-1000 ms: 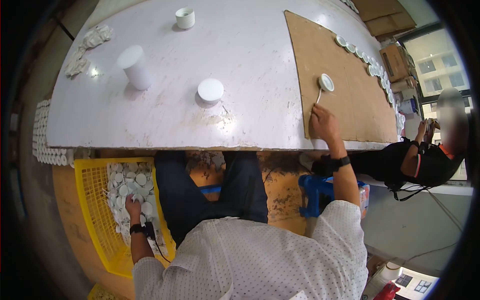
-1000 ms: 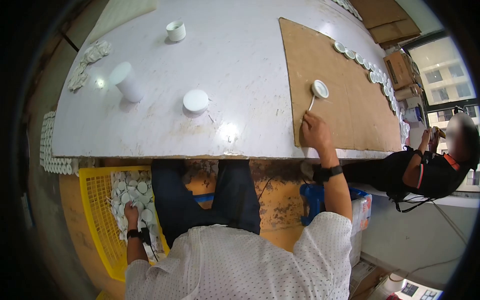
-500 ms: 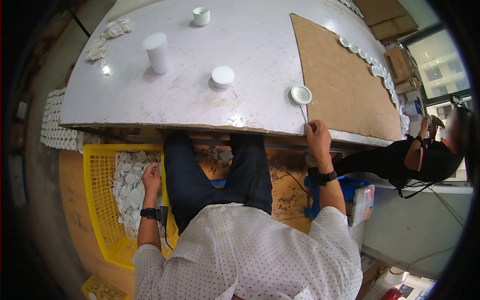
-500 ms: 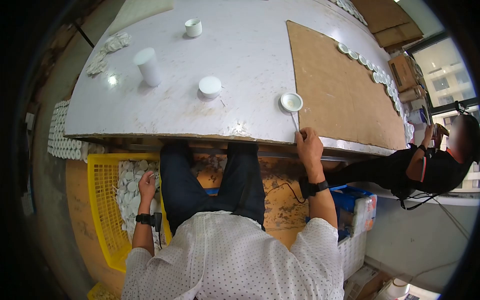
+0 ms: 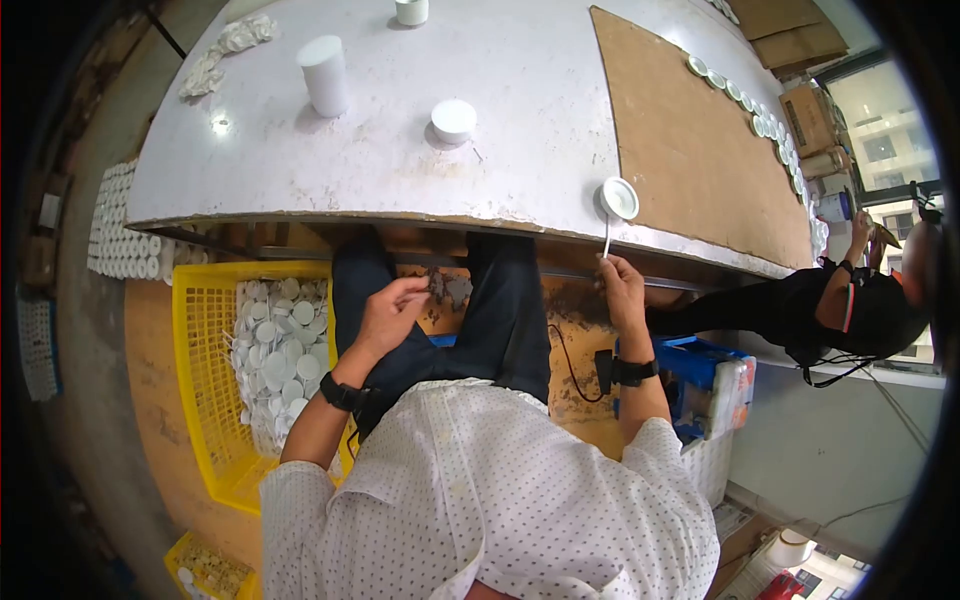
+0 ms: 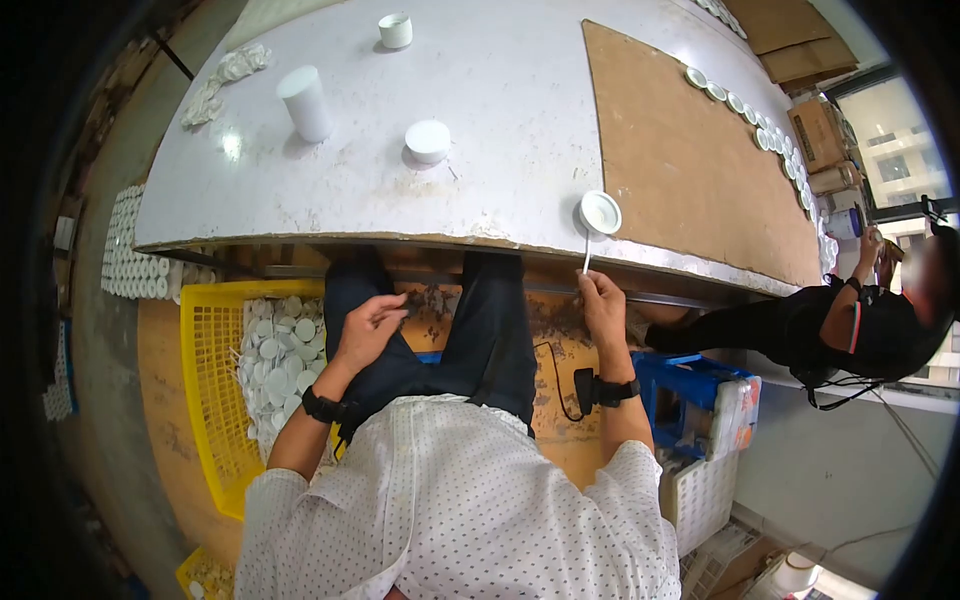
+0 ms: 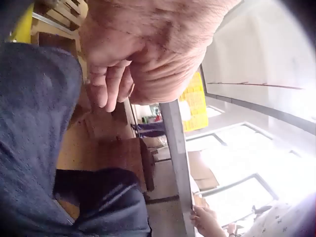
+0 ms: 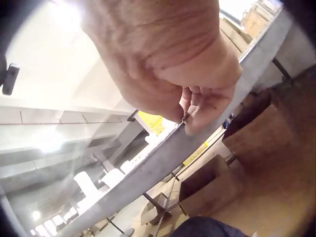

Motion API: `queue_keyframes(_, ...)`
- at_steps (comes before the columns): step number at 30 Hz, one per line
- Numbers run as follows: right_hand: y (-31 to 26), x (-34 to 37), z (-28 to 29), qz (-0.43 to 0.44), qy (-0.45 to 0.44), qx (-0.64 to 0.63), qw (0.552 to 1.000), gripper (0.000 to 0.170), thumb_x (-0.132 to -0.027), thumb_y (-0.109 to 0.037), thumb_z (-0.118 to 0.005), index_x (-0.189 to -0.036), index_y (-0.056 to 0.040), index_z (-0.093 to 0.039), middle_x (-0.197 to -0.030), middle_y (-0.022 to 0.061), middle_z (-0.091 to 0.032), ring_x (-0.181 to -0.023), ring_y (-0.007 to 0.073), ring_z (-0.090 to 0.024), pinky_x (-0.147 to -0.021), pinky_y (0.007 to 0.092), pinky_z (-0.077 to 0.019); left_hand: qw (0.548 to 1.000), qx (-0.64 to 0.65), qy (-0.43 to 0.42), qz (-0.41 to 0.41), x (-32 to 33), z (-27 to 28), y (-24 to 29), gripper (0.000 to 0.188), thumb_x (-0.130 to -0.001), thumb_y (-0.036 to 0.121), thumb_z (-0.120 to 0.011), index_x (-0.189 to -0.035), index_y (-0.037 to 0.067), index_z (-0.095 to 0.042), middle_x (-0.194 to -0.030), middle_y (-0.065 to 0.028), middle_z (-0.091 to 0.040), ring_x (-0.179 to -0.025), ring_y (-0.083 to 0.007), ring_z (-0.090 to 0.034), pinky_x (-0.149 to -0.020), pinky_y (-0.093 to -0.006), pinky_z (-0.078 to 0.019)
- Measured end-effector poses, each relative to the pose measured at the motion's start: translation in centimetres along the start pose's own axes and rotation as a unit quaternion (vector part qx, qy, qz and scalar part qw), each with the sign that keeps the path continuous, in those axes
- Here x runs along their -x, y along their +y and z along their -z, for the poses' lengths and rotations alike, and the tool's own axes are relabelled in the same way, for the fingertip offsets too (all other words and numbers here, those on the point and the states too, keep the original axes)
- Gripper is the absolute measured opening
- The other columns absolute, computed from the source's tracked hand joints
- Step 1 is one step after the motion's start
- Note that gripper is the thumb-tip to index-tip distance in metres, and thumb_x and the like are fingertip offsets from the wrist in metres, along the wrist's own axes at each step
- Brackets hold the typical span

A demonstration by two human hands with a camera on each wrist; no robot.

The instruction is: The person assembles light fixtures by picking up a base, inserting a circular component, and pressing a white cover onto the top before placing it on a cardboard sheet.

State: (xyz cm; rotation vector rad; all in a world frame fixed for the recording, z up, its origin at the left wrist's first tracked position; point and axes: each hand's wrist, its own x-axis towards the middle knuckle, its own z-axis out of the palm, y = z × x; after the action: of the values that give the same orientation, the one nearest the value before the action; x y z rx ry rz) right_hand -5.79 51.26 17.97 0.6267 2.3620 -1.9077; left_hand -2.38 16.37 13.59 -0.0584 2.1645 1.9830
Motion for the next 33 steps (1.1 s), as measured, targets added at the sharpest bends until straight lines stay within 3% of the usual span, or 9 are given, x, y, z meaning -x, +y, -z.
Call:
queue_keyframes(7, 2.7, 3.6, -4.0, 0.006, -0.123, -0.04, 0.992, 0.013, -0.088, -0.013, -0.051, -0.095, -0.0038, -0.056, -0.072, -0.0015, -0.055, -0.058, 0.0038, -0.048, -0.049, 0.0161, -0.0381, 0.982, 0.113, -0.148, 0.027, -2.6, -5.9, 4.2, 0.063, -0.075, 0.002, -0.063, -0.127, 0.001, -0.029, -0.124, -0.0214, -0.043, -0.108, -0.0216, -0.05, -0.086, -0.0303, -0.0453)
queue_keyframes(12, 3.2, 6.6, -7.4, -0.003, -0.205, 0.006, 0.979, 0.014, -0.088, -0.011, -0.051, -0.098, -0.0017, -0.056, -0.077, 0.0012, -0.059, -0.06, 0.0044, -0.052, -0.052, 0.0174, -0.0415, 0.98, 0.17, -0.096, 0.041, -4.8, -8.6, 2.7, 0.079, -0.067, 0.005, -0.071, -0.128, 0.001, -0.022, -0.118, -0.023, -0.045, -0.103, -0.0237, -0.053, -0.081, -0.0325, -0.0481)
queue_keyframes(14, 3.4, 7.4, -8.3, 0.008, -0.225, 0.018, 0.974, 0.014, -0.087, -0.01, -0.051, -0.097, -0.0012, -0.056, -0.076, 0.0015, -0.059, -0.062, 0.0049, -0.052, -0.053, 0.0176, -0.0422, 0.978, 0.19, -0.078, 0.036, -4.8, -8.4, 2.8, 0.079, -0.064, 0.005, -0.073, -0.127, 0.0, -0.025, -0.115, -0.0185, -0.047, -0.102, -0.0218, -0.052, -0.082, -0.0318, -0.0467)
queue_keyframes(16, 3.6, 8.0, -9.1, 0.039, -0.249, 0.039, 0.967, 0.014, -0.087, -0.009, -0.051, -0.097, -0.0003, -0.056, -0.076, 0.0023, -0.059, -0.06, 0.0063, -0.053, -0.053, 0.0183, -0.0431, 0.995, 0.086, -0.022, -0.05, -4.4, -8.0, 2.8, 0.078, -0.062, 0.006, -0.074, -0.126, 0.001, -0.028, -0.114, -0.0153, -0.048, -0.104, -0.0206, -0.05, -0.085, -0.0311, -0.0444)
queue_keyframes(20, 3.8, 8.3, -10.5, 0.117, -0.242, 0.072, 0.961, 0.011, -0.084, -0.006, -0.055, -0.092, 0.0017, -0.058, -0.075, 0.0047, -0.058, -0.061, 0.0085, -0.054, -0.054, 0.021, -0.0445, 0.994, -0.008, 0.044, -0.095, -3.9, -6.9, 2.4, 0.076, -0.06, 0.007, -0.076, -0.123, 0.002, -0.034, -0.113, -0.0132, -0.049, -0.106, -0.0208, -0.049, -0.088, -0.031, -0.0418)
queue_keyframes(24, 2.8, 7.7, -10.9, 0.116, -0.259, 0.089, 0.955, 0.012, -0.081, -0.006, -0.059, -0.09, 0.0018, -0.059, -0.075, 0.0061, -0.059, -0.063, 0.0101, -0.055, -0.057, 0.0224, -0.0452, 0.989, 0.008, 0.07, -0.133, -3.3, -5.8, 3.4, 0.072, -0.06, 0.006, -0.076, -0.121, 0.003, -0.037, -0.111, -0.0114, -0.052, -0.105, -0.0196, -0.049, -0.089, -0.0313, -0.0405)
queue_keyframes(26, 1.2, 6.4, -10.8, 0.186, -0.248, 0.113, 0.944, 0.016, -0.078, -0.008, -0.062, -0.09, 0.0017, -0.06, -0.077, 0.006, -0.06, -0.066, 0.0103, -0.055, -0.061, 0.0232, -0.0455, 0.988, 0.021, 0.08, -0.134, -3.1, -5.2, 3.7, 0.071, -0.06, 0.006, -0.076, -0.121, 0.003, -0.038, -0.111, -0.0114, -0.052, -0.105, -0.0198, -0.05, -0.089, -0.0313, -0.0407)
queue_keyframes(30, -3.4, 1.6, -11.5, 0.177, -0.139, 0.053, 0.973, 0.017, -0.077, -0.011, -0.063, -0.087, 0.0024, -0.06, -0.075, 0.0055, -0.061, -0.068, 0.0081, -0.054, -0.063, 0.0227, -0.045, 0.986, 0.02, 0.094, -0.137, -2.8, -3.9, 3.9, 0.068, -0.061, 0.006, -0.075, -0.12, 0.002, -0.039, -0.11, -0.0112, -0.053, -0.103, -0.0201, -0.051, -0.088, -0.0312, -0.0412)
queue_keyframes(33, -6.3, -3.6, -13.4, 0.199, -0.07, 0.099, 0.973, 0.025, -0.076, -0.019, -0.065, -0.085, 0.0029, -0.058, -0.073, 0.0055, -0.06, -0.062, 0.0089, -0.054, -0.058, 0.0224, -0.0446, 0.986, -0.005, 0.086, -0.145, -2.3, -3.4, 4.2, 0.068, -0.062, 0.004, -0.073, -0.12, 0.002, -0.039, -0.111, -0.0123, -0.052, -0.105, -0.0212, -0.051, -0.089, -0.0315, -0.0405)
